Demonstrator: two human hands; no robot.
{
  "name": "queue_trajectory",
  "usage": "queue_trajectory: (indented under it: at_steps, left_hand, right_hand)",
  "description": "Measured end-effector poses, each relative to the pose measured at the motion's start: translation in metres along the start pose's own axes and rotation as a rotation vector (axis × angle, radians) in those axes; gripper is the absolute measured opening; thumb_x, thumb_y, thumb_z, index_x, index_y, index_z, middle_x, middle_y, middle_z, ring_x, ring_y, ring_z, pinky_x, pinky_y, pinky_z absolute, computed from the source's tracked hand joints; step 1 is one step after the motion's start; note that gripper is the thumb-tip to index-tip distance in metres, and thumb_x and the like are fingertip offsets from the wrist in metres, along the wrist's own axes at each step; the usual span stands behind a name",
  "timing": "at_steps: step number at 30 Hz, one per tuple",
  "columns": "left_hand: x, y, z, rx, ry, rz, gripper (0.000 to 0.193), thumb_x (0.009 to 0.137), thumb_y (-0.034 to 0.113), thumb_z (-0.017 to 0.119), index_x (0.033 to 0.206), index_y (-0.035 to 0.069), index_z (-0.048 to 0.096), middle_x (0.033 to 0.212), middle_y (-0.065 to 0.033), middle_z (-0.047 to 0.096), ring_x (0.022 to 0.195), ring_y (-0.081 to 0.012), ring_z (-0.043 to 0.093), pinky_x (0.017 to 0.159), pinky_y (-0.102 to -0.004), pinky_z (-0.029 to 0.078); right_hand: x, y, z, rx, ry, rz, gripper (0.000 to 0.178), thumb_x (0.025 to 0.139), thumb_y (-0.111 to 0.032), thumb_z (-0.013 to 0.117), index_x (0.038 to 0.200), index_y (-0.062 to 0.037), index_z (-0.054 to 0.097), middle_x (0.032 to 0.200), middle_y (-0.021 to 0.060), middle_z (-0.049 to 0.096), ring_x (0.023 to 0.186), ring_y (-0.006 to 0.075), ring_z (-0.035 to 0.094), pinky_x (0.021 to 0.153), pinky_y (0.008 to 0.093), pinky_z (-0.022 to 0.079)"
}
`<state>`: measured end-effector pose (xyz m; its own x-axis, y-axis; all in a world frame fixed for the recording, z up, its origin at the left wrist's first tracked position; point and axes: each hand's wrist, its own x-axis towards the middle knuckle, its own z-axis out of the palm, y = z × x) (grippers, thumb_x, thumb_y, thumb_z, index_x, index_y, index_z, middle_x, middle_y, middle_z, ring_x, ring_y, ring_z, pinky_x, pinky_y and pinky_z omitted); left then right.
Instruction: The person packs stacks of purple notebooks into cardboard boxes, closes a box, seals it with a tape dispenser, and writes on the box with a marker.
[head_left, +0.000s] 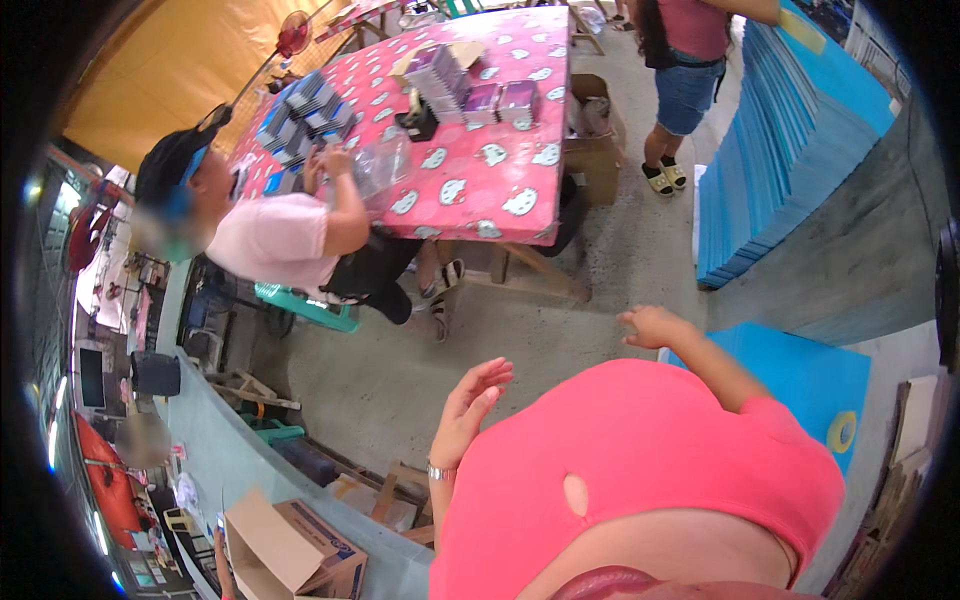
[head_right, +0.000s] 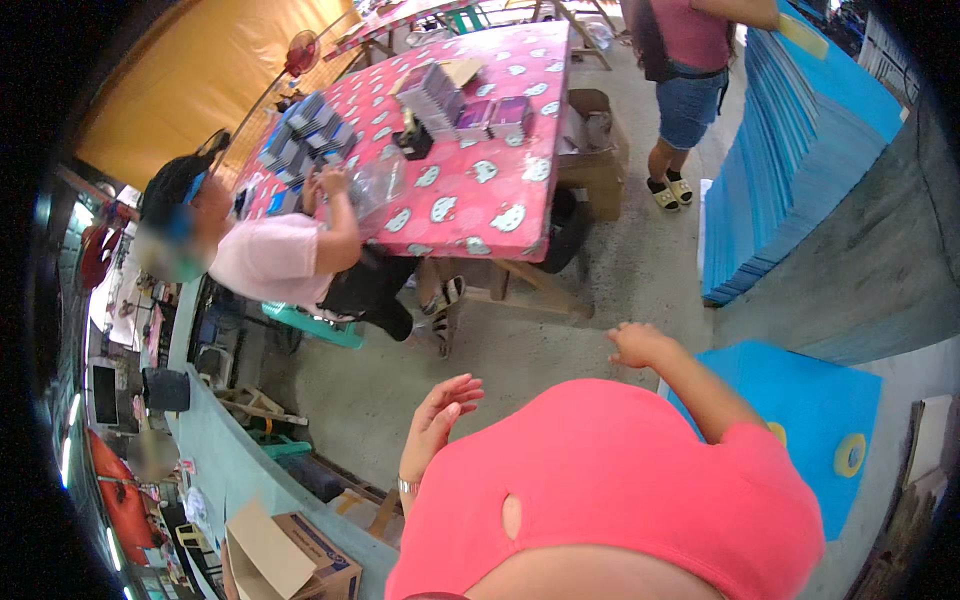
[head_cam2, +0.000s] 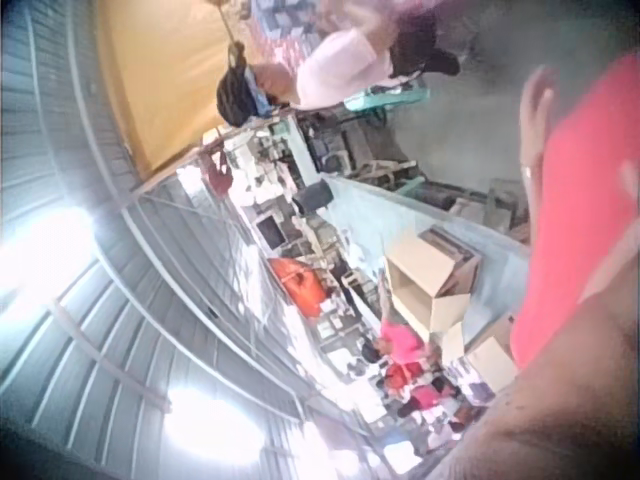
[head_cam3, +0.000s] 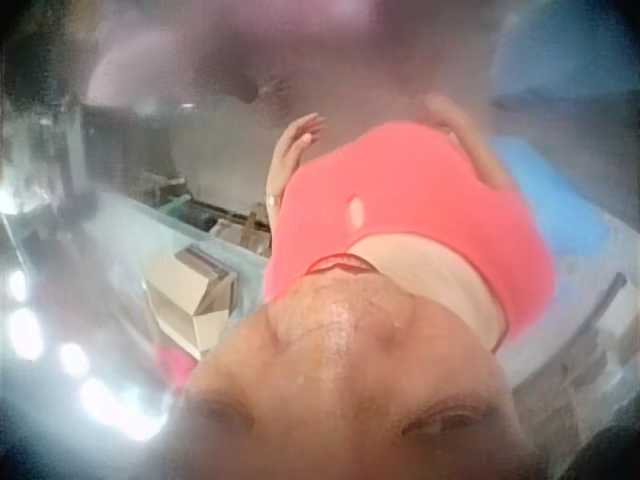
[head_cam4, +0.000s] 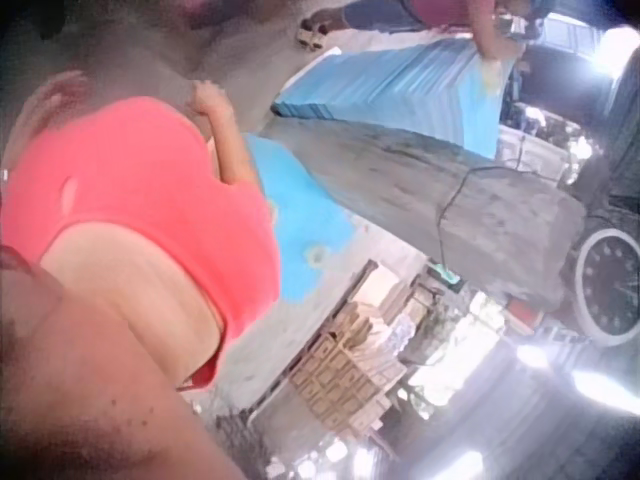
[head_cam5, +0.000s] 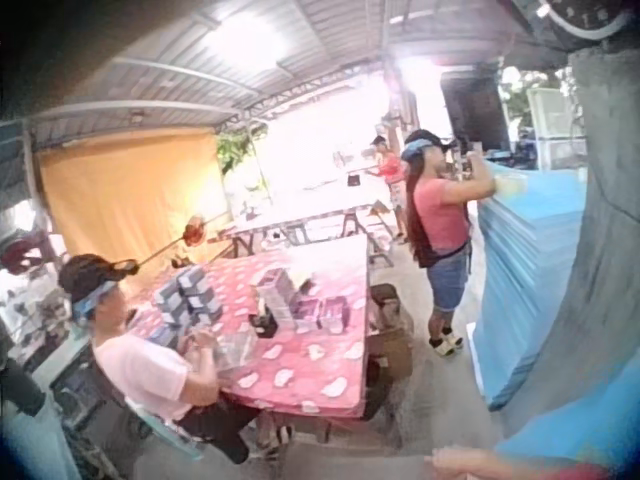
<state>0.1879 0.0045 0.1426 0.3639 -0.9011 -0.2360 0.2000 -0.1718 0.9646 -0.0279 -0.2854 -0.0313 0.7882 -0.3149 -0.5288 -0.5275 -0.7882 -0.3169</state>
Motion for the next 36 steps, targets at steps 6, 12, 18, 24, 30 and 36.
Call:
queue_trajectory:
  at_steps: [6, 12, 18, 24, 30, 36]
  left_hand:
    - [0.128, 0.007, 0.061, 0.072, -0.126, -0.046, 0.036, 0.095, 0.013, 0.047, 0.13, 0.003, 0.05, 0.126, -0.0119, 0.057, 0.114, -0.0205, 0.055, 0.096, -0.0343, 0.042]
    - [0.233, 0.028, 0.075, 0.083, -0.217, -0.091, 0.037, 0.096, 0.017, 0.048, 0.13, 0.003, 0.051, 0.125, -0.0106, 0.058, 0.112, -0.019, 0.056, 0.092, -0.033, 0.043]
    - [0.344, 0.041, 0.063, 0.023, -0.2, -0.074, 0.041, 0.097, 0.025, 0.049, 0.13, 0.002, 0.05, 0.124, -0.0116, 0.058, 0.109, -0.0205, 0.058, 0.092, -0.0352, 0.044]
    - [0.462, 0.051, 0.045, -0.127, -0.18, -0.054, 0.043, 0.096, 0.025, 0.049, 0.131, 0.0, 0.047, 0.121, -0.0127, 0.06, 0.106, -0.0224, 0.06, 0.09, -0.0365, 0.047]
    - [0.529, 0.05, 0.025, -0.243, -0.062, -0.057, 0.044, 0.096, 0.026, 0.051, 0.131, 0.0, 0.044, 0.12, -0.0146, 0.059, 0.103, -0.0247, 0.062, 0.089, -0.0376, 0.049]
    - [0.559, 0.037, 0.005, -0.457, 0.164, -0.17, 0.047, 0.094, 0.022, 0.054, 0.134, 0.0, 0.041, 0.123, -0.0145, 0.055, 0.107, -0.0227, 0.058, 0.088, -0.0335, 0.049]
  right_hand:
    - [-0.019, 0.104, -0.06, 0.051, 0.126, 0.186, 0.057, 0.085, -0.038, 0.063, 0.134, -0.0126, 0.048, 0.124, 0.0192, 0.054, 0.111, 0.0366, 0.055, 0.093, 0.0473, 0.045]
    - [0.005, 0.137, -0.087, 0.438, 0.249, -0.004, 0.057, 0.088, -0.036, 0.062, 0.136, -0.009, 0.046, 0.131, 0.0229, 0.05, 0.119, 0.0397, 0.049, 0.1, 0.0443, 0.04]
    - [0.026, 0.174, -0.166, 0.609, 0.264, 0.016, 0.056, 0.088, -0.036, 0.062, 0.134, -0.0079, 0.049, 0.133, 0.0215, 0.05, 0.123, 0.0362, 0.047, 0.102, 0.0426, 0.039]
    - [0.064, 0.245, -0.251, 0.634, 0.512, 0.228, 0.053, 0.089, -0.034, 0.062, 0.133, -0.0066, 0.05, 0.131, 0.0189, 0.053, 0.119, 0.0335, 0.052, 0.099, 0.0405, 0.043]
    - [0.153, 0.254, -0.309, 0.672, 0.546, 0.092, 0.053, 0.089, -0.032, 0.062, 0.133, -0.0057, 0.049, 0.126, 0.0196, 0.057, 0.113, 0.0318, 0.057, 0.095, 0.0395, 0.046]
    - [0.271, 0.248, -0.357, 0.683, 0.245, -0.182, 0.054, 0.088, -0.032, 0.064, 0.132, -0.0047, 0.049, 0.122, 0.0199, 0.059, 0.106, 0.0286, 0.06, 0.09, 0.0378, 0.048]
